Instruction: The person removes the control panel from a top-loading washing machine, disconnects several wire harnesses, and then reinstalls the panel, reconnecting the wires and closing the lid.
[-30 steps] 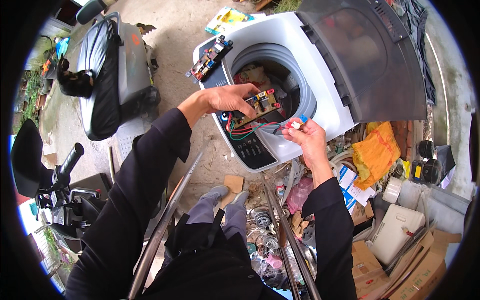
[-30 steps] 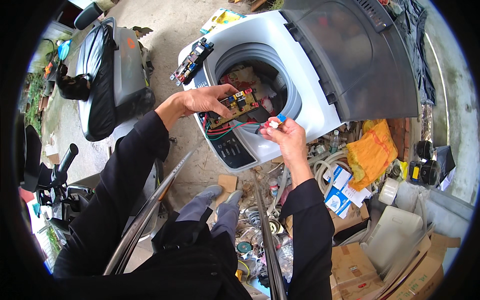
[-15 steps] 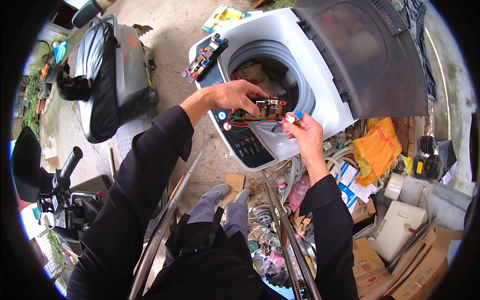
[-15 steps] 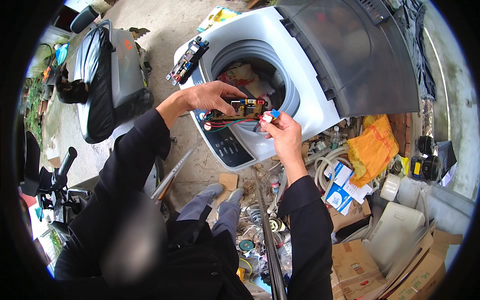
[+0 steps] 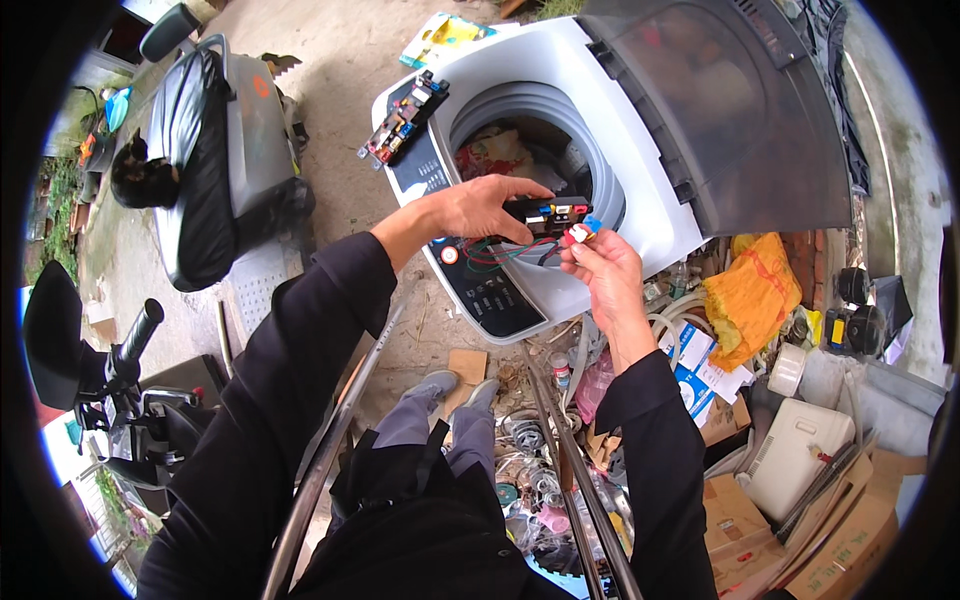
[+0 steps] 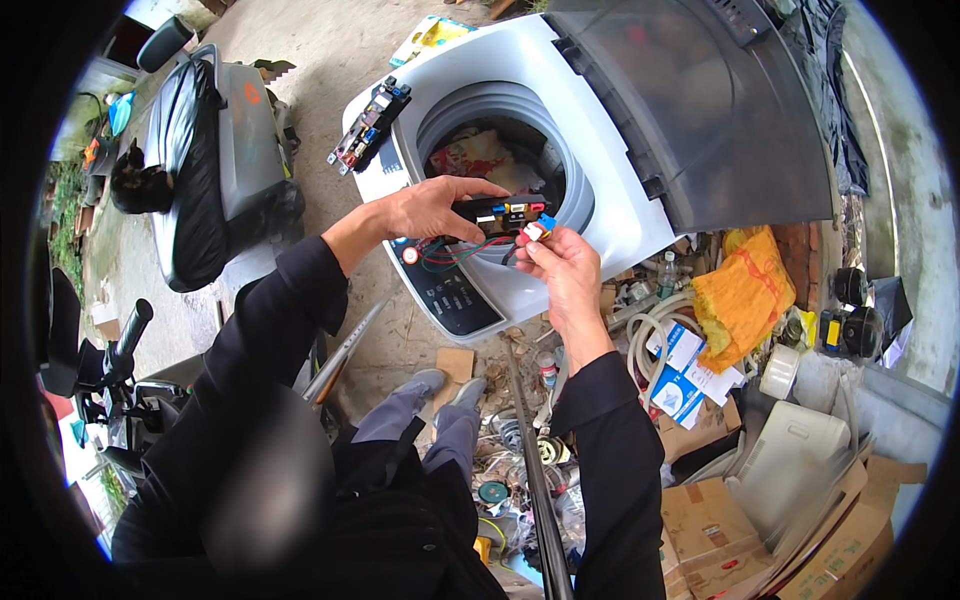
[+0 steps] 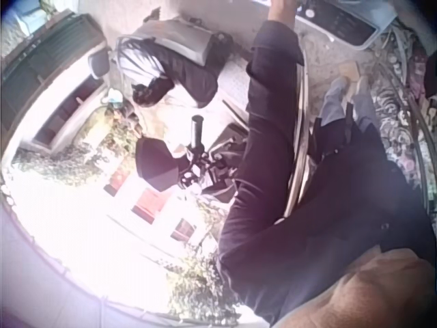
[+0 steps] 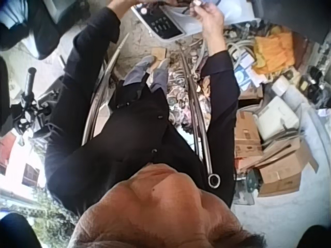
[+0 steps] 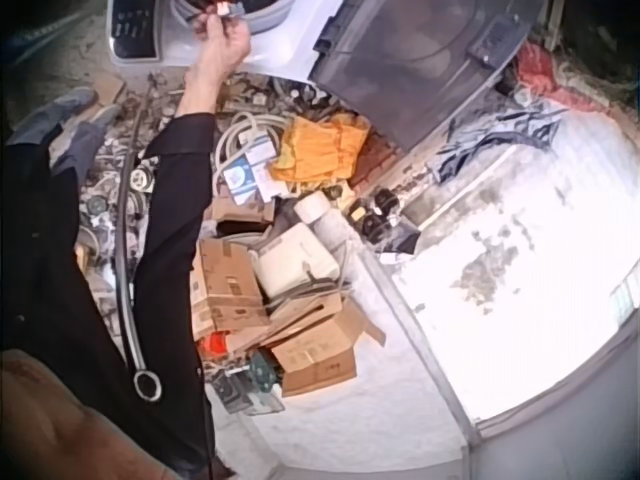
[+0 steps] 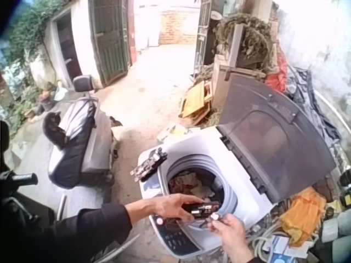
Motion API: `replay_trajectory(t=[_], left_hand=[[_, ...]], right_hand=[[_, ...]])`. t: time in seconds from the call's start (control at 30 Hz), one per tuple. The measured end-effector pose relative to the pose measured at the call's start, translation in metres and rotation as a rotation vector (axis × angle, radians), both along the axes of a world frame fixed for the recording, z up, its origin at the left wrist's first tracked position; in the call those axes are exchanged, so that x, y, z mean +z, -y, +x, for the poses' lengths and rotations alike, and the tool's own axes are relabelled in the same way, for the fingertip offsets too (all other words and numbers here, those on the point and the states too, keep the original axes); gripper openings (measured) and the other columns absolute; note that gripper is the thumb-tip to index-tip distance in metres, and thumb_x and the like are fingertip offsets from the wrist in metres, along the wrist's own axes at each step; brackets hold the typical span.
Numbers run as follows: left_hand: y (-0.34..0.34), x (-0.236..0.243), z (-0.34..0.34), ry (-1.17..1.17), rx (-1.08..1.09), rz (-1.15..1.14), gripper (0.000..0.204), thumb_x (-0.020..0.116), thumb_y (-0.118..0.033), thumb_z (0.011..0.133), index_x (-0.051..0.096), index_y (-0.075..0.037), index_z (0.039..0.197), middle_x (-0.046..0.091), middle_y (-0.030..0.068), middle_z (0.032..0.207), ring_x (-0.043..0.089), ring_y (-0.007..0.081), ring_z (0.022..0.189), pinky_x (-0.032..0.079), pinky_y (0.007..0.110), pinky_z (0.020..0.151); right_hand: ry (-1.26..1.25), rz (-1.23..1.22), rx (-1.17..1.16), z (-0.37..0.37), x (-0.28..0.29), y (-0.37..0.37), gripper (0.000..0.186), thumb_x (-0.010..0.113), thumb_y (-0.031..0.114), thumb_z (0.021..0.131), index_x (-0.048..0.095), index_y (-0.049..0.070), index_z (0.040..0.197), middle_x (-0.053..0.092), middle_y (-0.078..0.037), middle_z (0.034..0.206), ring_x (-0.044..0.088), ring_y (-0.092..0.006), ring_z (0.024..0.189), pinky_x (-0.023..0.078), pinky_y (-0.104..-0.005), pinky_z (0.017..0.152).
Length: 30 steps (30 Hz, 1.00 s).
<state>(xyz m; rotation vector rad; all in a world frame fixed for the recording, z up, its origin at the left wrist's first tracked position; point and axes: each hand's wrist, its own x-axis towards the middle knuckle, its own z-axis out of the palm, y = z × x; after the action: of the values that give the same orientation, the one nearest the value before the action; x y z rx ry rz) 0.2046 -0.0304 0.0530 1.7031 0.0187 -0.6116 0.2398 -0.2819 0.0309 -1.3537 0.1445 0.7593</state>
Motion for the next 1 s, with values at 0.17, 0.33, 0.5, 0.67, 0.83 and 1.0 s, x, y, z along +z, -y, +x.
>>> replay_trajectory(t=[0.17, 0.33, 0.5, 0.67, 0.83, 1.0], left_hand=[[0.010, -0.020, 0.001, -0.007, 0.080, -0.144, 0.063, 0.079, -0.013, 0.085, 0.055, -0.002, 0.142, 0.069, 0.0071, 0.117, 0.062, 0.0156, 0.104, 0.049, 0.032, 0.096], [0.017, -0.020, 0.007, -0.075, 0.039, -0.032, 0.053, 0.077, -0.014, 0.085, 0.062, -0.001, 0.134, 0.070, 0.0052, 0.110, 0.062, 0.0139, 0.099, 0.050, 0.031, 0.093], [0.017, -0.020, 0.008, -0.085, 0.029, -0.025, 0.053, 0.077, -0.014, 0.084, 0.063, -0.001, 0.133, 0.070, 0.0049, 0.108, 0.062, 0.0139, 0.098, 0.050, 0.030, 0.091], [0.015, -0.017, 0.007, -0.096, 0.026, -0.007, 0.053, 0.077, -0.015, 0.083, 0.063, -0.001, 0.132, 0.069, 0.0045, 0.107, 0.062, 0.0136, 0.097, 0.050, 0.029, 0.090], [0.015, -0.015, 0.009, -0.069, 0.015, 0.017, 0.049, 0.076, -0.017, 0.083, 0.064, 0.001, 0.128, 0.069, 0.0049, 0.102, 0.062, 0.0137, 0.093, 0.051, 0.029, 0.086], [0.005, -0.003, 0.007, -0.037, -0.012, 0.148, 0.048, 0.075, -0.019, 0.081, 0.065, 0.002, 0.123, 0.070, 0.0073, 0.099, 0.063, 0.0152, 0.091, 0.051, 0.031, 0.085]], right_hand=[[-0.100, 0.039, -0.090, -0.004, 0.001, -0.006, 0.020, 0.067, 0.000, 0.095, 0.064, 0.000, 0.115, 0.073, -0.013, 0.106, 0.071, -0.0171, 0.087, 0.059, -0.0311, 0.076], [-0.113, 0.079, -0.121, -0.003, -0.005, 0.002, 0.021, 0.068, 0.002, 0.095, 0.063, 0.000, 0.116, 0.073, -0.013, 0.107, 0.071, -0.0172, 0.087, 0.059, -0.0313, 0.076], [-0.112, 0.064, -0.120, -0.003, -0.003, 0.000, 0.021, 0.069, 0.003, 0.096, 0.063, 0.001, 0.116, 0.073, -0.013, 0.108, 0.071, -0.0164, 0.088, 0.058, -0.0298, 0.075], [-0.123, 0.043, -0.132, -0.004, 0.000, -0.002, 0.020, 0.068, 0.004, 0.096, 0.063, 0.002, 0.116, 0.073, -0.011, 0.107, 0.070, -0.0156, 0.088, 0.056, -0.0294, 0.074], [-0.149, 0.077, -0.196, -0.002, -0.005, 0.002, 0.018, 0.066, 0.004, 0.097, 0.063, 0.002, 0.115, 0.073, -0.011, 0.108, 0.070, -0.0155, 0.089, 0.056, -0.0301, 0.076], [-0.167, 0.072, -0.195, -0.001, -0.005, 0.000, 0.017, 0.065, 0.004, 0.098, 0.063, 0.003, 0.115, 0.072, -0.010, 0.108, 0.069, -0.0155, 0.090, 0.056, -0.0309, 0.077]])
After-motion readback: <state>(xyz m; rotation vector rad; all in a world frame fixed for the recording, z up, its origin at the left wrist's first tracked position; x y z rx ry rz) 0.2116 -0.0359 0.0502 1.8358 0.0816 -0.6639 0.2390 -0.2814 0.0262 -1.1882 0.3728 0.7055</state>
